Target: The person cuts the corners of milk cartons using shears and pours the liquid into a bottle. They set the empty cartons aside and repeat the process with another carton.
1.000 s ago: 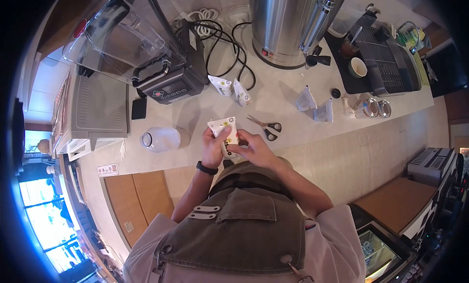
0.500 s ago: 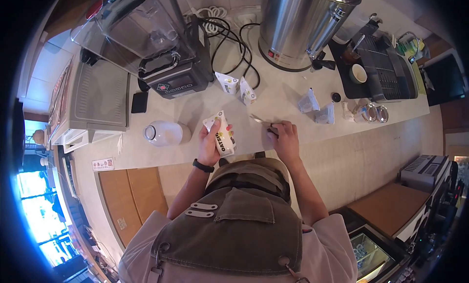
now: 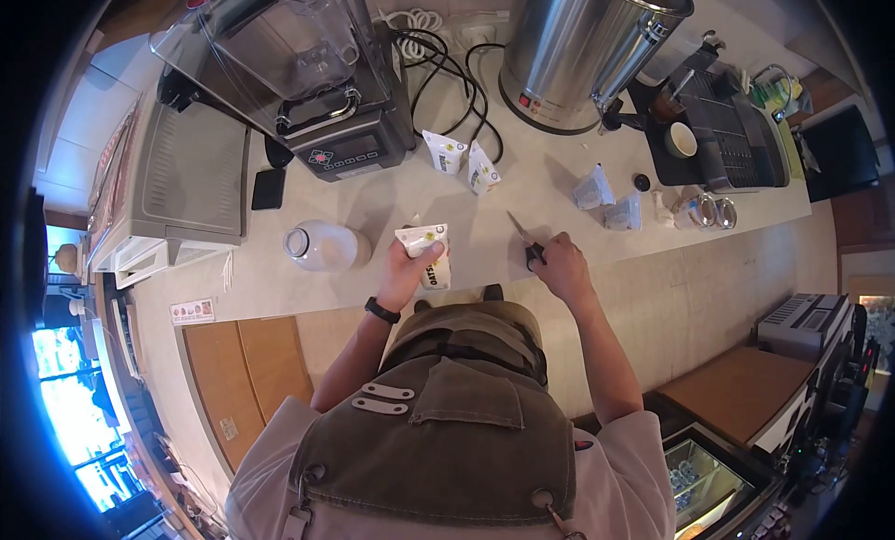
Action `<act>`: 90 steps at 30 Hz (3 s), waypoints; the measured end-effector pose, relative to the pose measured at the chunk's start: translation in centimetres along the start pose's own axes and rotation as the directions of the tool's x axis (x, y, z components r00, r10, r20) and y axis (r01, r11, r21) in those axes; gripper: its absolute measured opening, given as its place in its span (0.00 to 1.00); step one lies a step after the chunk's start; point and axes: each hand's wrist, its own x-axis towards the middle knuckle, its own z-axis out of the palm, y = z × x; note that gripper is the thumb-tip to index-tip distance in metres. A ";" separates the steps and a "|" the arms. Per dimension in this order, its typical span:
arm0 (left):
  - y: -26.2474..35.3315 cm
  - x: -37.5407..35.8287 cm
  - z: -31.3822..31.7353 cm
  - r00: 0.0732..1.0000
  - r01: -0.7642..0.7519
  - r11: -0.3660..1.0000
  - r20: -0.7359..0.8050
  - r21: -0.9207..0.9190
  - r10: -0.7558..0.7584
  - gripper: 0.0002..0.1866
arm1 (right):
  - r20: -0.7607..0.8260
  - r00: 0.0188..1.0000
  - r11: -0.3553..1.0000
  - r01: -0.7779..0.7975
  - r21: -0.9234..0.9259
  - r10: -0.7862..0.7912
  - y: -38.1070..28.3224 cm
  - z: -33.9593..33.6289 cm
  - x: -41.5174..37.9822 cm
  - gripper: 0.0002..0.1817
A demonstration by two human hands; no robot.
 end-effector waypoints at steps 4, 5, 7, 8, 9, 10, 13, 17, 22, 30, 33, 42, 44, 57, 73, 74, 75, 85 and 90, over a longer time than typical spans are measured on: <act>2.5 -0.2 1.2 0.998 -0.021 0.987 0.051 -0.159 0.029 0.16 | 0.315 0.948 0.500 -0.250 0.829 -0.048 2.2 1.3 -0.8 0.15; 2.6 -0.4 1.6 0.998 -0.030 0.974 0.038 -0.226 0.040 0.16 | 0.302 0.949 0.382 -0.249 0.890 -0.087 1.3 1.3 -1.6 0.16; 2.8 -0.4 2.3 0.998 -0.049 0.976 0.015 -0.213 0.053 0.17 | 0.262 0.953 0.118 -0.246 0.962 -0.151 -1.3 1.7 -3.2 0.17; 2.8 -0.4 2.4 0.998 -0.055 0.978 0.010 -0.203 0.059 0.17 | 0.229 0.958 0.162 -0.201 0.966 -0.173 -2.4 1.8 -3.5 0.13; 2.7 -0.4 2.6 1.000 -0.022 0.970 0.012 -0.241 0.025 0.16 | 0.205 0.964 0.195 -0.171 0.966 -0.171 -3.2 2.2 -3.8 0.11; 2.6 -0.4 2.7 1.000 0.012 0.960 0.017 -0.279 -0.007 0.16 | 0.179 0.969 0.227 -0.139 0.964 -0.169 -4.0 2.5 -4.0 0.10; 2.2 0.0 2.8 0.999 0.040 0.942 0.004 -0.333 -0.041 0.14 | 0.152 0.973 0.491 -0.048 0.870 -0.174 -6.7 1.6 -4.7 0.14; 2.2 0.1 2.9 1.000 0.004 0.964 -0.009 -0.266 -0.007 0.13 | 0.065 0.990 0.460 0.002 0.888 -0.128 -7.8 2.7 -4.5 0.16; 2.0 0.4 4.1 0.996 -0.093 0.970 -0.035 -0.226 0.088 0.12 | -0.208 0.978 0.045 0.207 0.977 0.007 -12.0 2.4 -1.9 0.20; 0.9 0.7 4.9 0.995 -0.083 0.983 -0.072 -0.162 0.073 0.12 | -0.190 0.981 0.087 0.191 0.978 -0.028 -11.7 3.4 0.2 0.20; 1.1 0.9 4.7 0.994 -0.063 0.990 -0.096 -0.128 0.051 0.13 | -0.297 0.954 0.153 0.301 0.941 -0.051 -10.8 4.4 1.1 0.18; 2.3 1.6 2.9 0.988 -0.106 0.982 -0.125 -0.156 0.087 0.16 | 0.006 0.991 0.666 0.086 0.741 -0.135 -6.9 1.6 -2.9 0.20; 2.1 1.8 2.7 0.987 -0.121 0.986 -0.124 -0.116 0.106 0.16 | 0.023 0.992 0.674 0.070 0.735 -0.128 -7.1 1.6 -3.3 0.22; 2.4 1.7 3.2 0.990 -0.131 0.987 -0.073 -0.088 0.125 0.14 | 0.042 0.993 0.734 0.054 0.677 -0.112 -7.6 1.1 -3.6 0.25; 0.8 3.1 2.3 0.986 -0.166 0.983 0.034 0.078 0.164 0.20 | 0.037 0.980 0.830 0.143 0.539 -0.193 -6.6 -0.5 -3.6 0.25; 1.2 3.1 2.6 0.988 -0.157 0.984 0.022 0.085 0.155 0.20 | 0.012 0.978 0.827 0.170 0.537 -0.209 -6.1 0.1 -3.5 0.22; 0.8 3.4 2.7 0.985 -0.172 0.980 0.022 0.101 0.170 0.20 | -0.012 0.975 0.823 0.196 0.534 -0.224 -5.5 0.6 -3.4 0.19; -2.0 4.1 2.7 0.982 -0.189 0.982 0.022 0.010 0.189 0.18 | 0.053 0.990 0.879 0.092 0.468 -0.131 -4.1 0.6 -3.1 0.19; -1.8 4.1 2.1 0.950 -0.308 0.951 0.054 0.019 0.307 0.17 | -0.369 0.914 0.944 0.255 0.207 -0.166 -1.4 1.9 -1.4 0.26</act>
